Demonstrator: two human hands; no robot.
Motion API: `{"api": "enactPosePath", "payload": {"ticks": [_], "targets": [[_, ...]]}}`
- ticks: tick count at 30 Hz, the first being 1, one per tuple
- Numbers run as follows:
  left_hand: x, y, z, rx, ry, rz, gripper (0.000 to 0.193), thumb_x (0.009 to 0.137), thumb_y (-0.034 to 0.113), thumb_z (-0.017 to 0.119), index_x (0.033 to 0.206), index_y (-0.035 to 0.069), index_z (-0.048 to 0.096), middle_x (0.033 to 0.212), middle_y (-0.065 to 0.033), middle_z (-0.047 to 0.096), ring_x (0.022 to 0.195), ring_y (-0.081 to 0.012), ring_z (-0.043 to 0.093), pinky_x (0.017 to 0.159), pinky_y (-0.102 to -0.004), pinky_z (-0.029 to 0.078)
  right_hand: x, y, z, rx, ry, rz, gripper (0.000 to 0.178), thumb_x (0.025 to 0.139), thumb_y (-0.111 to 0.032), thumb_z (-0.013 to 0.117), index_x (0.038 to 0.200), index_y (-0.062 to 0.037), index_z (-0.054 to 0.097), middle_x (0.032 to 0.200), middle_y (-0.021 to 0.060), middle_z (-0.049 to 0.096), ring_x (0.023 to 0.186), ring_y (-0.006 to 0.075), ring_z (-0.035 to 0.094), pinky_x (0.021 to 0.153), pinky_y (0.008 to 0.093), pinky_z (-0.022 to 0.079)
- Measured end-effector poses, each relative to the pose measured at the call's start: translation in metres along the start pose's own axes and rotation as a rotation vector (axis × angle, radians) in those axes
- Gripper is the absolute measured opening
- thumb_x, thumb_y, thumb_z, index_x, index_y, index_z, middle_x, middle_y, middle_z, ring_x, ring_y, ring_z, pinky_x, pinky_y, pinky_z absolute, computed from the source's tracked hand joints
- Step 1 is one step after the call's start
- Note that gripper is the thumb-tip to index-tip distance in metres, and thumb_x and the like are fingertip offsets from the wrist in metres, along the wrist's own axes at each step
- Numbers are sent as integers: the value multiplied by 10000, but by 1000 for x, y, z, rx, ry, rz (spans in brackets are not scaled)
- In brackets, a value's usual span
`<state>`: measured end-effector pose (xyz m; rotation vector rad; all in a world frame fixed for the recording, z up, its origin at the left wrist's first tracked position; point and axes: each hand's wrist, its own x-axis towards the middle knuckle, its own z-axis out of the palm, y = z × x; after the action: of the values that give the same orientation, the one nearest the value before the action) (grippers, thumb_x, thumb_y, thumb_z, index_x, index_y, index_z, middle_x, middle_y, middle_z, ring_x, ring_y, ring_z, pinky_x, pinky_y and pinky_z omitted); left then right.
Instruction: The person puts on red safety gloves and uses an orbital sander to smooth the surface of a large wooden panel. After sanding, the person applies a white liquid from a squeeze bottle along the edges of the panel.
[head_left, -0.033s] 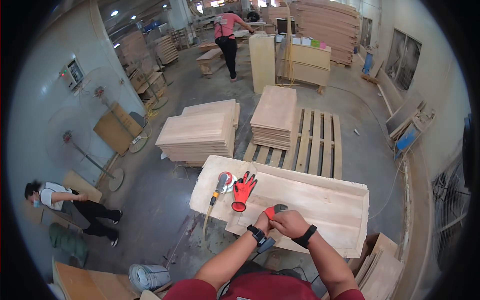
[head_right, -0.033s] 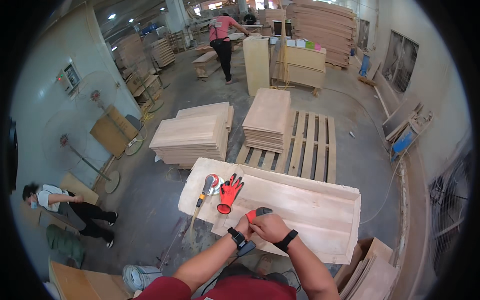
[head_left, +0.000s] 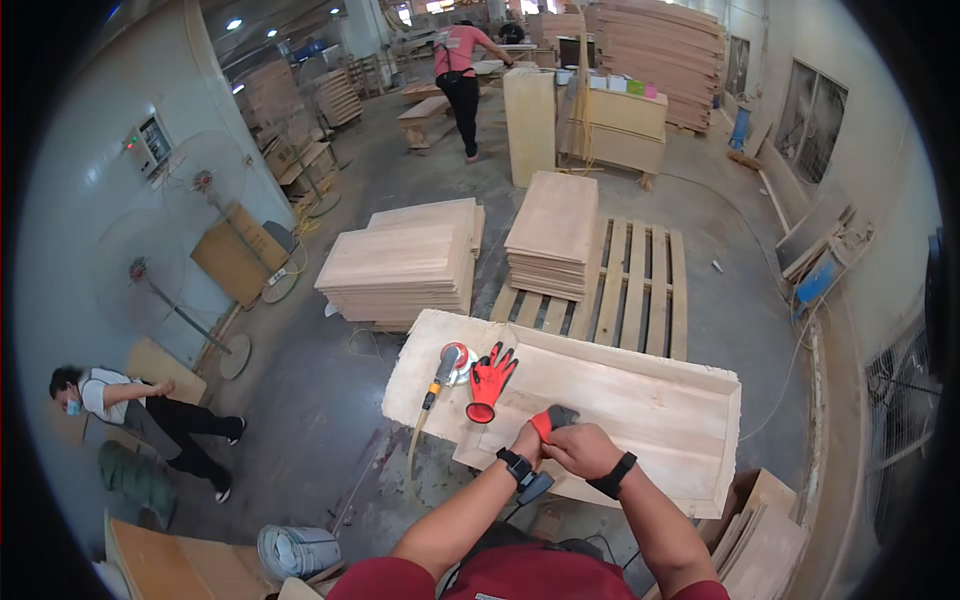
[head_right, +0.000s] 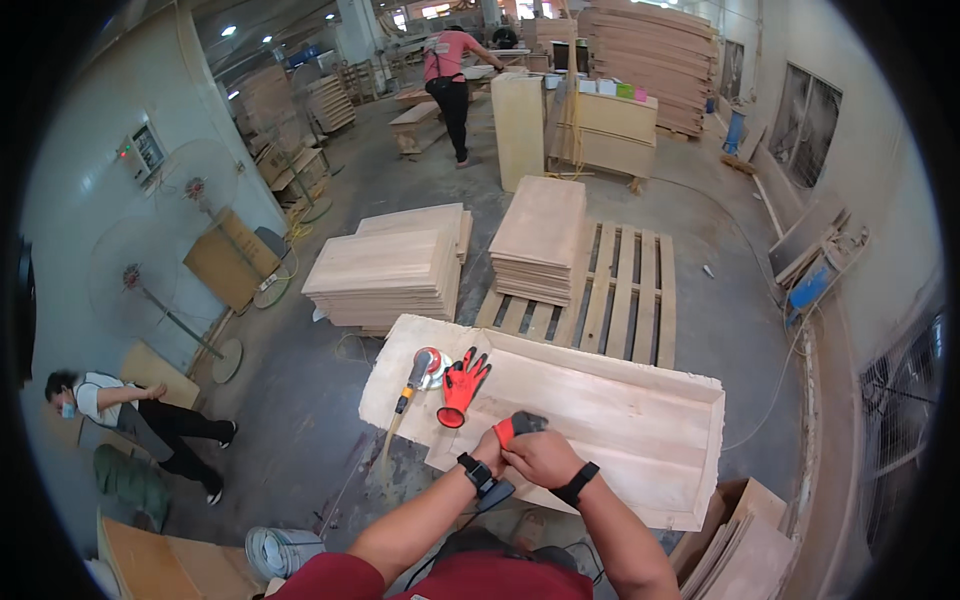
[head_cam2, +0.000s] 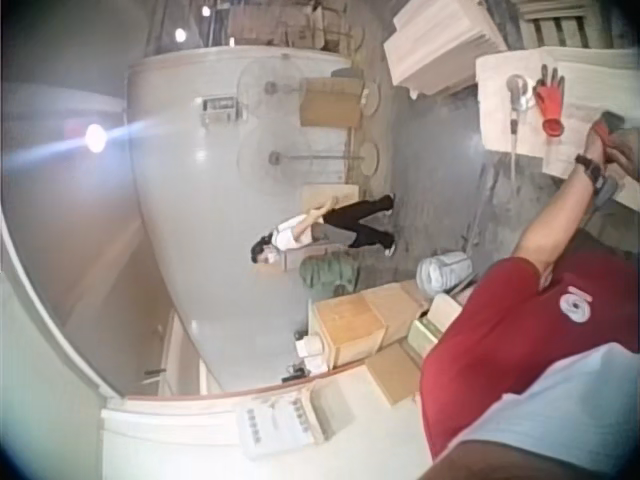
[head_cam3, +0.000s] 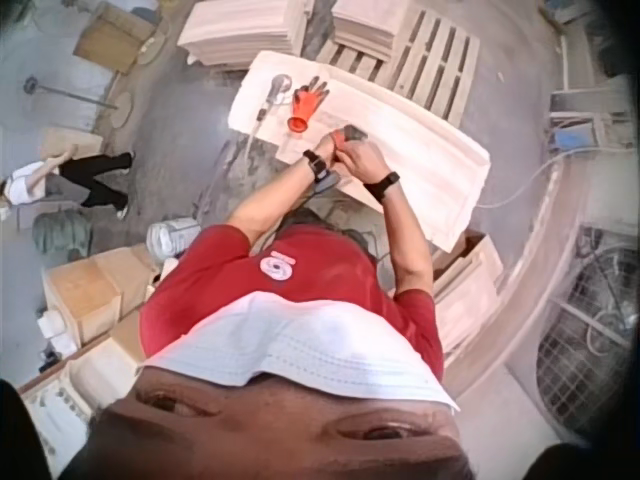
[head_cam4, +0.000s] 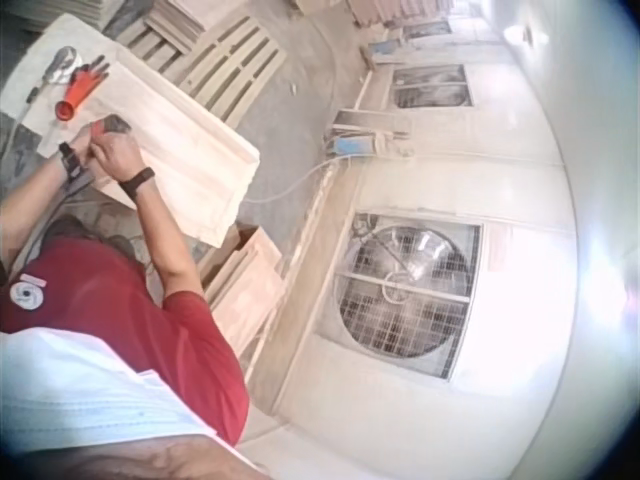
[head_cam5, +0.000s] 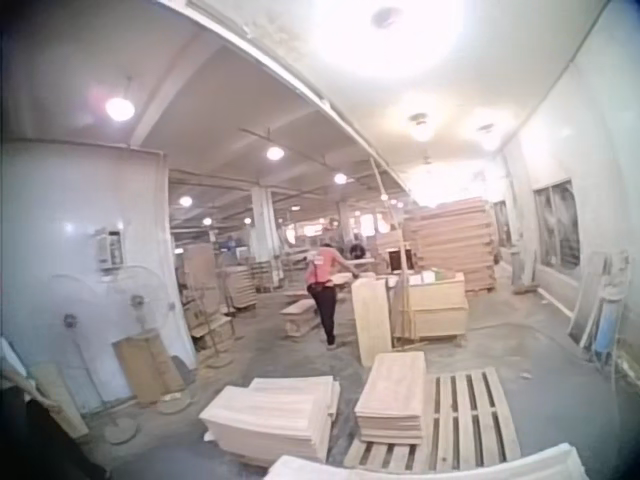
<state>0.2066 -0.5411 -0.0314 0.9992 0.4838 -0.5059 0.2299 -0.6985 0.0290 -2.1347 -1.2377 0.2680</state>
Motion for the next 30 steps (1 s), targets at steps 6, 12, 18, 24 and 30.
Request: {"api": "enactPosePath", "payload": {"ticks": [6, 12, 18, 24, 30], "targets": [[-10, 58, 29, -500, -422, 283, 539, 1126, 317, 385, 1585, 39, 325, 1626, -151, 373, 1472, -291, 406, 1218, -420, 357, -26, 2, 10, 2, -64, 82, 223, 996, -291, 595, 982, -81, 669, 908, 167, 691, 857, 389, 666, 724, 486, 527], [-19, 82, 42, -519, -510, 550, 520, 1121, 234, 392, 1598, 45, 302, 1633, -151, 367, 1500, -290, 372, 1267, -401, 266, -15, 3, 9, 9, 6, -57, 161, 973, -244, 595, 946, -90, 636, 862, 173, 671, 801, 419, 646, 705, 525, 513], [5, 76, 35, -238, -479, 507, 549, 1114, 286, 395, 1620, 105, 280, 1650, -144, 348, 1496, -296, 388, 1230, -390, 309, -21, 14, 6, 45, -8, -108, 173, 943, -244, 641, 918, -73, 655, 856, 165, 681, 832, 399, 657, 735, 508, 521], [12, 50, 25, -121, -447, 582, 609, 1097, 333, 456, 1626, 91, 276, 1683, -117, 283, 1545, -307, 285, 1261, -485, 239, -25, 32, 27, 66, -56, -43, 168, 947, -255, 650, 972, -93, 685, 886, 143, 705, 863, 391, 670, 749, 497, 532], [11, 55, 33, -83, -329, 675, 643, 1091, 344, 474, 1636, 81, 258, 1690, -107, 283, 1559, -262, 263, 1274, -418, 201, -21, 41, 16, 78, -6, -25, 205, 966, -284, 634, 985, -94, 710, 906, 137, 722, 876, 386, 674, 741, 497, 529]]}}
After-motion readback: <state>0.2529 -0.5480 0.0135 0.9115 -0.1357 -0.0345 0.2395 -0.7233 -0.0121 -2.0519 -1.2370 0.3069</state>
